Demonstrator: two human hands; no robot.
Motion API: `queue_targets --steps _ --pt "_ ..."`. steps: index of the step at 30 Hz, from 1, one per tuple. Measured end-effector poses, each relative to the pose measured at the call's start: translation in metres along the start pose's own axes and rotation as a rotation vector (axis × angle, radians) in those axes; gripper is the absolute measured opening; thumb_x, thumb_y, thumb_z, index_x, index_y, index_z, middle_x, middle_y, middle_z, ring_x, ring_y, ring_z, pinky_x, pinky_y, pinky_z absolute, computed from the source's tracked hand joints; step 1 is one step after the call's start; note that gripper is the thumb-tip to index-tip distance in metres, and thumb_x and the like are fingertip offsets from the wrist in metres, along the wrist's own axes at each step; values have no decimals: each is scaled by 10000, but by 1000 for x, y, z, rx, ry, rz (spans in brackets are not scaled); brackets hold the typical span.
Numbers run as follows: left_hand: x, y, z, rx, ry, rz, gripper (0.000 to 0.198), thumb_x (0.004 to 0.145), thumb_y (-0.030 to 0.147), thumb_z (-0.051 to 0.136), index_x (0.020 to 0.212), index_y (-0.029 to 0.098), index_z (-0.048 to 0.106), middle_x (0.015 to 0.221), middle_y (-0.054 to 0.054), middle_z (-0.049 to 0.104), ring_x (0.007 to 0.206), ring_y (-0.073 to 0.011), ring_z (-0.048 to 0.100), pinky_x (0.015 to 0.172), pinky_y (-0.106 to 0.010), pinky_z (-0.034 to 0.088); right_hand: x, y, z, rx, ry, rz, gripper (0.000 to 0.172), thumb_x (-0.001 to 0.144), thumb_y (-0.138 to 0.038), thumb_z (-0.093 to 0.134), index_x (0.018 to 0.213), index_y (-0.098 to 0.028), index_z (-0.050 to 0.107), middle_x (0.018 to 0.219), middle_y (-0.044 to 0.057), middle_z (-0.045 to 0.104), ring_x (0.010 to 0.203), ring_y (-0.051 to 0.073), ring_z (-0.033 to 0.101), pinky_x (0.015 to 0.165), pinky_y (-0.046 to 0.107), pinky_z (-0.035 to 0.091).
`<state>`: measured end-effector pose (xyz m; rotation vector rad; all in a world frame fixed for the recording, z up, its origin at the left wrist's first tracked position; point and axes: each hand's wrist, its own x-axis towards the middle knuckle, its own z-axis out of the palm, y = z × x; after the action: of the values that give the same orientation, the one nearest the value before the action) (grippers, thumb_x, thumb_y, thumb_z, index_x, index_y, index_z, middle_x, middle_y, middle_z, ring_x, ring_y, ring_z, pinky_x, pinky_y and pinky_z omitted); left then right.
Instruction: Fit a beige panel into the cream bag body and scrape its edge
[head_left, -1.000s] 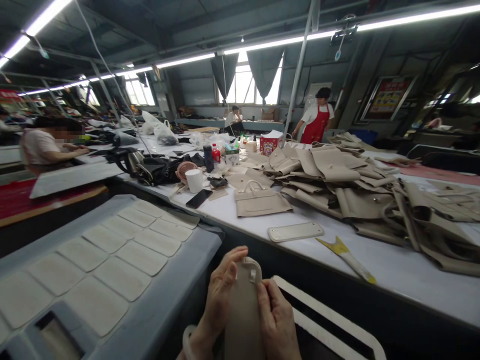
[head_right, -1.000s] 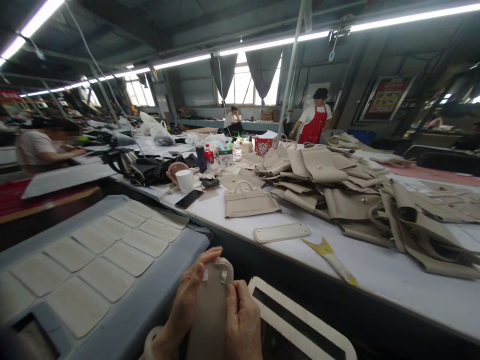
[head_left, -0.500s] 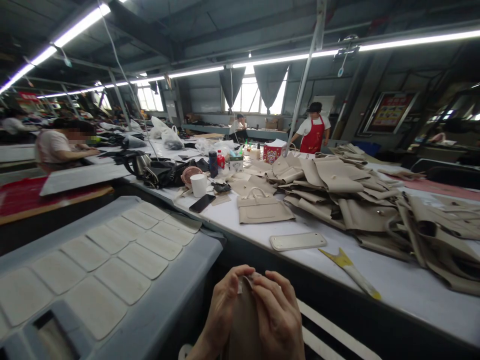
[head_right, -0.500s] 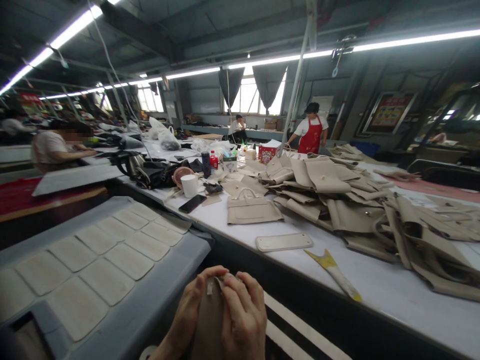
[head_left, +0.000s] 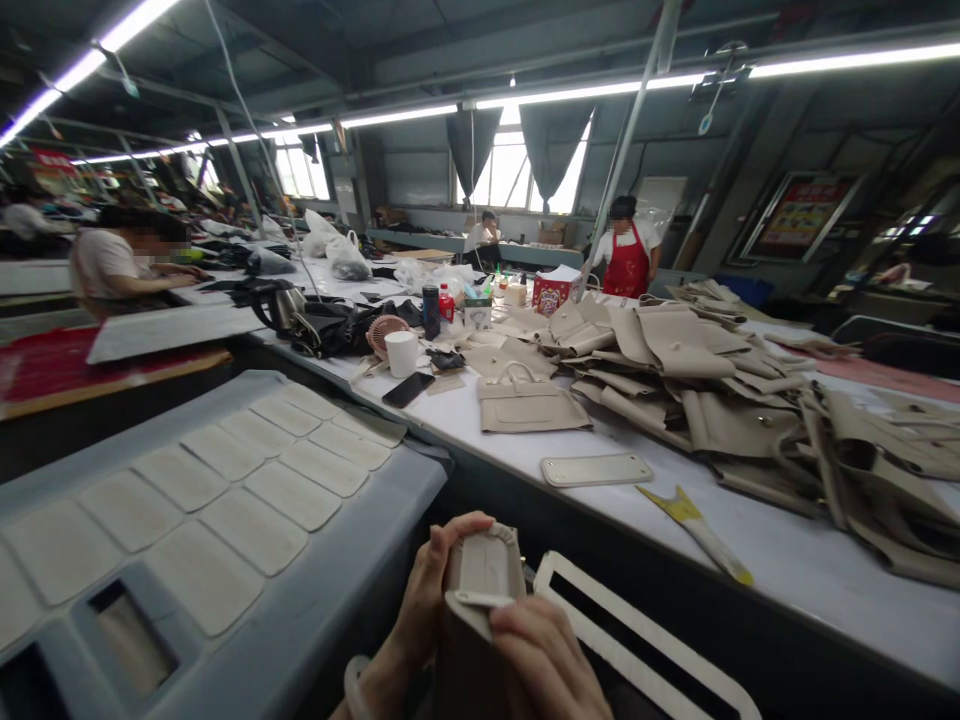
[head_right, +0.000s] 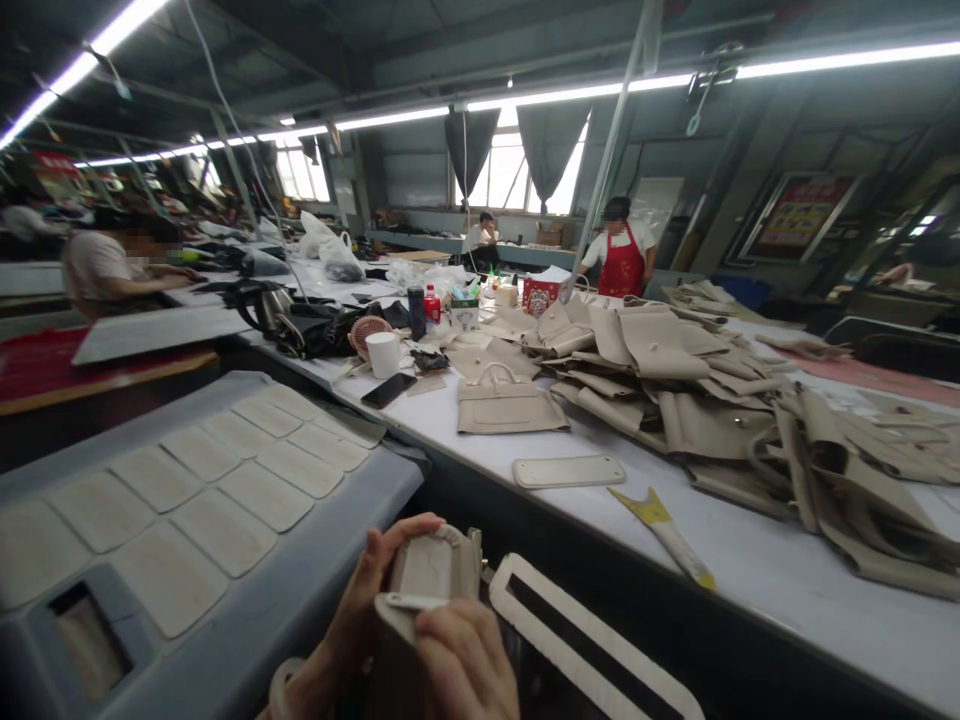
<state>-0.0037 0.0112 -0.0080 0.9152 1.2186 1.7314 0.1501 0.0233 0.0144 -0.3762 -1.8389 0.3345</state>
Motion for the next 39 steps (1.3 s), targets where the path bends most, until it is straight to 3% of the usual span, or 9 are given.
queue_targets --steps 4,8,16,19,24,28,32,36,39 --pt "-1 4 3 -56 -56 21 597 951 654 338 1102 199 695 1234 -88 638 1120 -276 588 952 -335 461 15 14 -9 10 -91 484 200 891 -212 621 1090 -227 603 1020 56 623 937 194 617 808 298 518" --pt "0 12 8 89 -53 61 409 912 558 555 1070 207 691 1204 -68 649 1080 -236 606 921 -271 468 17 23 -4 84 -262 679 119 844 -215 643 757 -205 561 797 -3 544 761 156 549 702 266 444" --pt "1 18 18 97 37 -74 399 793 471 749 1059 186 667 993 -56 721 814 -178 665 707 -223 535 0 21 14 177 -72 970 279 880 -397 590 704 -212 476 700 -26 492 686 153 484 634 262 387" --pt "0 18 18 86 110 -97 398 774 480 760 1018 180 664 944 -52 725 759 -171 661 651 -215 541 -6 19 19 206 -37 1077 241 809 -409 659 818 -216 515 762 -25 546 720 162 526 664 261 426" --pt "0 16 15 118 187 -127 440 737 503 776 1006 171 671 839 -42 719 696 -175 647 583 -218 538 -15 7 25 139 -111 989 246 736 -329 700 907 -216 563 855 5 611 778 194 572 700 282 453" --pt "-1 15 14 197 192 -115 448 736 499 776 1024 166 687 833 -43 725 728 -170 646 634 -210 533 -12 10 29 70 -168 925 202 810 -384 665 823 -208 568 820 25 617 767 198 581 684 282 446" --pt "6 21 19 191 184 -115 447 738 495 773 1021 159 687 873 -65 733 768 -191 666 682 -235 536 -2 24 32 114 -156 940 330 903 -483 562 738 -197 547 697 13 591 647 162 544 575 249 415" --pt "3 24 18 101 202 -94 521 768 483 751 1175 179 636 1102 -109 696 910 -235 681 789 -296 554 1 25 30 240 -130 951 423 905 -560 536 705 -188 558 634 -4 556 586 140 513 514 223 405" --pt "-24 7 7 90 226 -53 599 770 464 751 1290 226 577 1275 -123 622 1105 -279 627 939 -353 518 -1 24 25 215 -90 1039 465 858 -639 557 716 -197 581 615 -12 558 563 139 506 501 223 399"
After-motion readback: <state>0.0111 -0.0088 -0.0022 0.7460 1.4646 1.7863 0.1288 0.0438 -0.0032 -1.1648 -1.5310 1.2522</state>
